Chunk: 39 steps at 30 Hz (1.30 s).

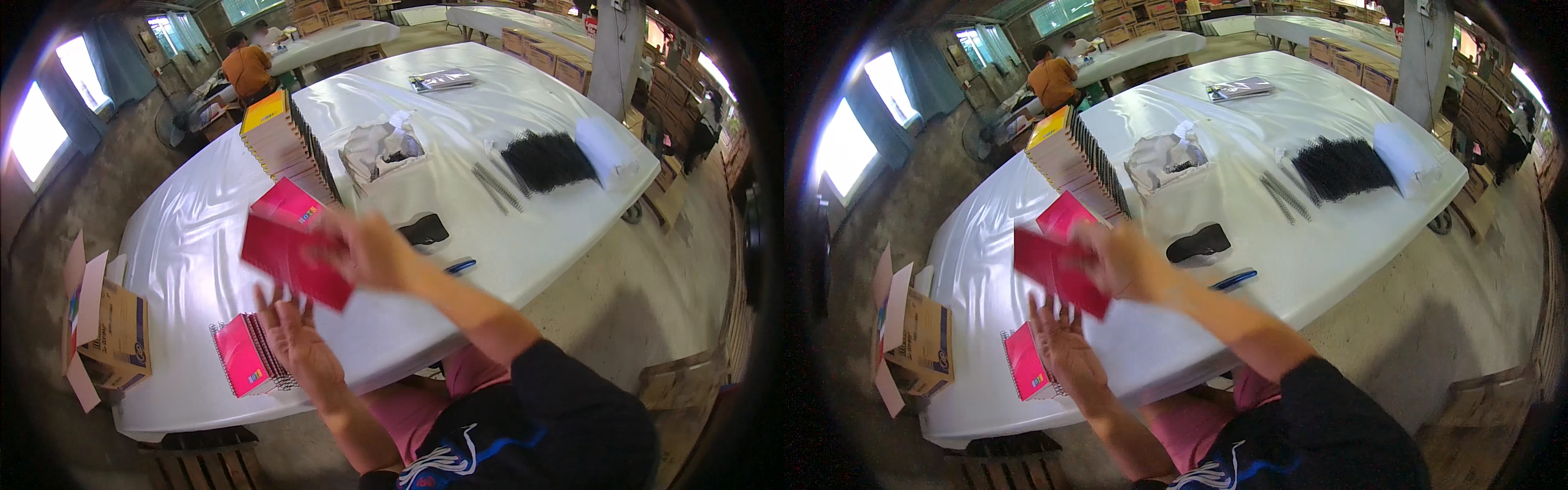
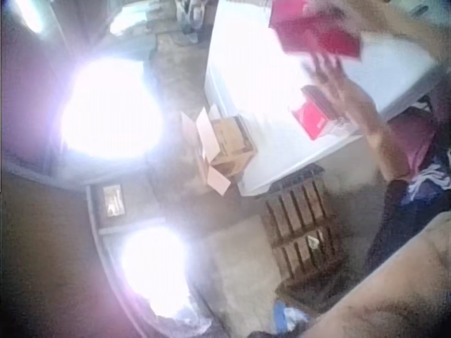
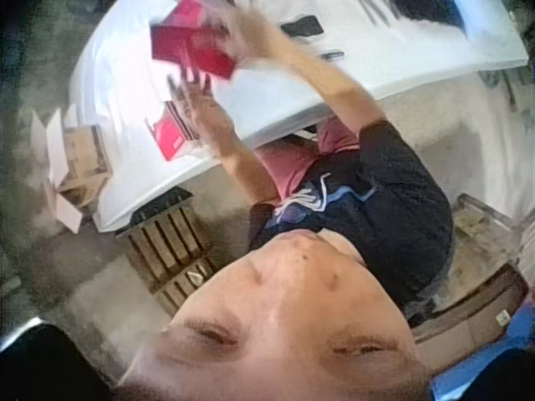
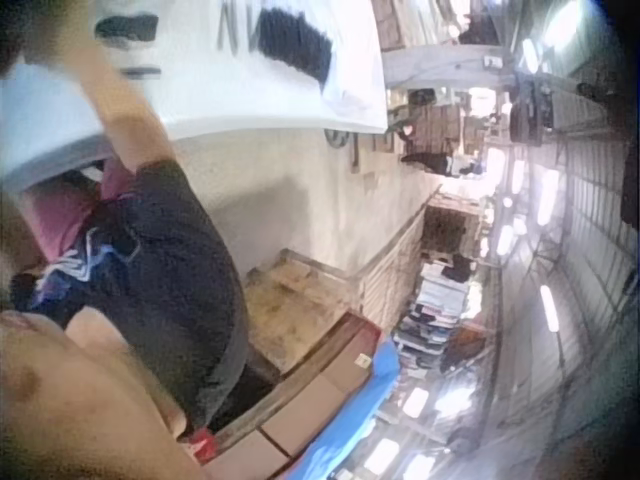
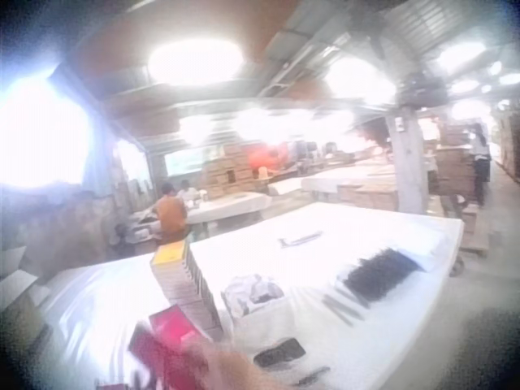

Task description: The person inserts a spiral binding through the holes of a notebook, trims the excess coil with a tool, and places the finished notebooks into stacks.

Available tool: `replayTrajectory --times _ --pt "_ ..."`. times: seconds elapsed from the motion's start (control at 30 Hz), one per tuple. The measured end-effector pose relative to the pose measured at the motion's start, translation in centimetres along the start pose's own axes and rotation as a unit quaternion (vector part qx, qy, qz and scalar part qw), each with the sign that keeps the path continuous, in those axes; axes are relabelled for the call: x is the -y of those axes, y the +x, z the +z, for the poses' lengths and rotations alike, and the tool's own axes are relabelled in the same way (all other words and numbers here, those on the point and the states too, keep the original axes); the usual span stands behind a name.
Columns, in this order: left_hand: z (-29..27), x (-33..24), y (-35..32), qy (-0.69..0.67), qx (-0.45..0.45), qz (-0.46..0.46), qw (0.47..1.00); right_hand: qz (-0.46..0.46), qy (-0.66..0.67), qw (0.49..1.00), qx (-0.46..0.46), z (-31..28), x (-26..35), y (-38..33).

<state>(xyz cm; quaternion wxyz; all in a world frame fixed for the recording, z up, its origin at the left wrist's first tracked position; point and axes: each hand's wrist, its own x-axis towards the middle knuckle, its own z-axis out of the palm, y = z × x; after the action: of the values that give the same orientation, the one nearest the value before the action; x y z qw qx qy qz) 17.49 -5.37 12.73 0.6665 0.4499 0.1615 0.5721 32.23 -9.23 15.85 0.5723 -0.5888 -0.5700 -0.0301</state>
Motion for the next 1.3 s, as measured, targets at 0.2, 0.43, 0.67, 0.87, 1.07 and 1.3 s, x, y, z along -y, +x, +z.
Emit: replayTrajectory --times 0.2,0.43,0.67,0.87,1.07,1.3 --pt "-2.1 0.6 -1.7 0.453 0.061 0.077 0.886 0.145 -0.192 0.971 -0.019 -8.2 -7.9 -6.7" --pt "-2.9 4.0 -3.2 0.747 0.274 0.120 0.593 0.297 -0.571 0.761 -0.082 -16.3 -22.6 -10.1" --pt "-3.1 6.7 -4.4 0.758 0.225 0.144 0.595 0.263 -0.533 0.798 0.096 -17.5 -22.9 -8.8" --pt "-3.7 10.4 -4.0 0.707 0.094 0.293 0.636 0.120 -0.599 0.792 0.017 -19.8 -20.9 -8.5" --pt "-5.3 11.0 -4.0 0.698 0.065 0.325 0.634 0.147 -0.118 0.963 0.193 -10.6 -9.6 -7.6" --pt "-3.1 10.0 -4.9 0.700 0.066 0.269 0.658 0.166 0.046 0.962 0.211 -5.2 -5.7 -11.8"
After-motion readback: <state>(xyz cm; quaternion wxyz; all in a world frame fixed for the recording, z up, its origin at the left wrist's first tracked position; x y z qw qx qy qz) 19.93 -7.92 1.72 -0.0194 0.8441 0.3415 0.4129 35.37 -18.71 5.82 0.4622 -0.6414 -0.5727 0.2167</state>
